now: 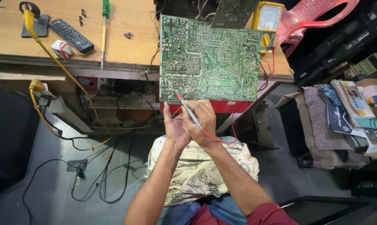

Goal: The person holds a large green circuit board propped against the workbench and touches a multimeter probe to various points on the board, moving the probe between different components while steadying the board with the other hand. They continue probing different areas of the board throughout the episode.

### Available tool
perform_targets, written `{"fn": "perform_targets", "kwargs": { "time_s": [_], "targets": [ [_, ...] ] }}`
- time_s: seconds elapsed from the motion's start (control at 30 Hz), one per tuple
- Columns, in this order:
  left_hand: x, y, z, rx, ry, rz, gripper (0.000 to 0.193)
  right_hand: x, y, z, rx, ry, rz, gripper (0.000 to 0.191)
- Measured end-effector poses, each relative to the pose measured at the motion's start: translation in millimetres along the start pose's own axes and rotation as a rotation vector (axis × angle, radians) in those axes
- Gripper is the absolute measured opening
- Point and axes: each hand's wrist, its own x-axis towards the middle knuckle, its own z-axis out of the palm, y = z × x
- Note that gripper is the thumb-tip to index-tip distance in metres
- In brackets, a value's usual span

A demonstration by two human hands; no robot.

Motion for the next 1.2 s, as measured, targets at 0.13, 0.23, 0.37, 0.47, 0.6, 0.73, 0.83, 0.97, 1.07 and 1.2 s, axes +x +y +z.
{"fn": "perform_targets", "kwargs": {
  "time_s": [0.13, 0.23, 0.37, 0.47, 0.6, 0.73, 0.83, 0.97, 1.07, 1.2],
  "targets": [
    [0, 0, -1, -0.007, 0.006, 0.003, 0.092, 1, 0, 0, 0.008, -0.001, 0.001, 0.024],
    [-1, 0, 1, -0.014, 0.015, 0.006, 0.091, 1, -1, 0, 0.01, -0.004, 0.005, 0.024],
    [-3, 1, 2, -0.006, 0.063, 0.016, 0.091, -1, -3, 1, 0.007, -0.009, 0.003, 0.026],
    [-2, 3, 0, 0.004, 0.07, -0.002, 0.094, -2, -3, 2, 0.001, -0.01, -0.038, 0.028],
    [-1, 5, -6, -0.016, 0.11, 0.007, 0.09, -4, -1, 3, -0.016, -0.021, -0.079, 0.029],
    [0, 6, -9, -0.065, 0.081, -0.005, 0.089, -5, 0, 3, -0.028, -0.037, -0.08, 0.03],
    [0, 6, -8, -0.049, 0.089, -0.005, 0.089, -5, 1, 3, -0.033, -0.044, -0.085, 0.031],
    [-2, 7, -6, -0.053, 0.083, -0.014, 0.088, -6, 2, 3, -0.03, -0.045, -0.078, 0.031],
    [-1, 6, -6, -0.071, 0.073, -0.022, 0.088, -6, 2, 4, -0.037, -0.041, -0.078, 0.03],
    [-1, 6, -7, -0.095, 0.048, -0.012, 0.088, -7, 2, 5, -0.035, -0.033, -0.069, 0.03]
  ]
}}
